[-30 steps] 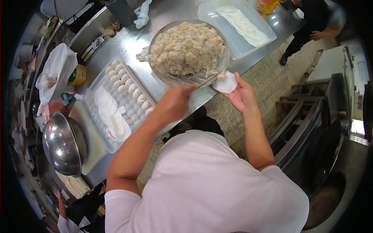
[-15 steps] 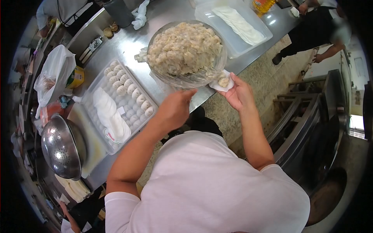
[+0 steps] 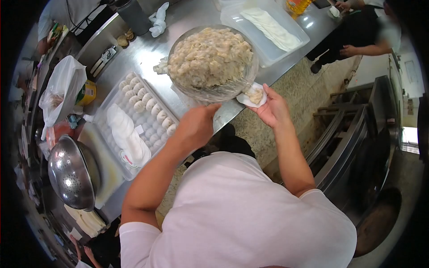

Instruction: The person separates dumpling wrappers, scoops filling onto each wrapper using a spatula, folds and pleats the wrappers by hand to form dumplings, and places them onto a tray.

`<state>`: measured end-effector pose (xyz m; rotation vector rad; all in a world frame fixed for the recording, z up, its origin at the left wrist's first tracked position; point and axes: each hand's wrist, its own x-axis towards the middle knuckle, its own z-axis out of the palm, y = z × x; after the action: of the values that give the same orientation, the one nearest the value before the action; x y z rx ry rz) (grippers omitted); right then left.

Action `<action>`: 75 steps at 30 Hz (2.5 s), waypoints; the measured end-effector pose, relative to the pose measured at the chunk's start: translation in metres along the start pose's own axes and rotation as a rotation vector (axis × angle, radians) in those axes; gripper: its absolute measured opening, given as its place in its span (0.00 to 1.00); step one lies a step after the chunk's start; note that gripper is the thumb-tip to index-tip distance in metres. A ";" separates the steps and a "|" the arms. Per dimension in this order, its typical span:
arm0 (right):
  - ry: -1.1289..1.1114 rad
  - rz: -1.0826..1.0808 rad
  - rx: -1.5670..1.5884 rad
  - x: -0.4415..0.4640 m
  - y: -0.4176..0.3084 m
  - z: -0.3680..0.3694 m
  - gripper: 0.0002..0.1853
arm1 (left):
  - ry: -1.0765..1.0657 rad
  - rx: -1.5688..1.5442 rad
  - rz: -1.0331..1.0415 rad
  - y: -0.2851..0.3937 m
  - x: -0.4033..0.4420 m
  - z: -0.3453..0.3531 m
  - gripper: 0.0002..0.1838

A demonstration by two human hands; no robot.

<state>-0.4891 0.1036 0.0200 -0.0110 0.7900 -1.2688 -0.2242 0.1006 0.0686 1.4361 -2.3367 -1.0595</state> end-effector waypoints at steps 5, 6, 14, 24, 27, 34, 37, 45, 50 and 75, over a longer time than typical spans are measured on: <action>-0.013 -0.030 -0.051 -0.003 0.000 -0.002 0.26 | 0.062 0.068 0.074 0.020 -0.021 0.010 0.23; -0.009 -0.034 -0.053 -0.004 -0.002 -0.008 0.26 | 0.051 0.050 0.058 0.021 -0.023 -0.002 0.23; -0.086 -0.026 -0.156 -0.022 -0.002 0.007 0.25 | 0.105 0.205 0.133 0.033 -0.021 -0.025 0.22; -0.163 -0.021 -0.047 -0.028 0.003 0.019 0.27 | 0.124 -0.066 0.050 0.023 -0.053 -0.030 0.23; -0.168 -0.018 -0.057 -0.026 0.005 0.023 0.28 | 0.158 -0.108 0.092 0.021 -0.055 -0.022 0.23; -0.216 0.033 -0.161 -0.029 0.012 0.039 0.27 | 0.166 0.205 0.082 0.030 -0.055 -0.048 0.24; -0.220 0.048 -0.158 -0.024 0.010 0.030 0.27 | 0.192 0.268 0.170 0.031 -0.062 -0.051 0.25; -0.238 0.034 -0.306 -0.028 0.015 0.038 0.24 | 0.188 0.321 0.173 0.033 -0.063 -0.050 0.26; -0.121 -0.054 -0.462 -0.020 0.013 0.023 0.22 | 0.090 0.365 0.002 0.025 -0.048 -0.060 0.26; -0.607 -0.402 -1.008 -0.084 0.069 0.144 0.24 | 0.254 -1.638 0.091 0.012 -0.085 -0.040 0.23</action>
<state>-0.3605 0.1396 0.1411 -1.3567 0.8265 -1.0167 -0.1693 0.1569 0.1214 0.6295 -0.6715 -1.8145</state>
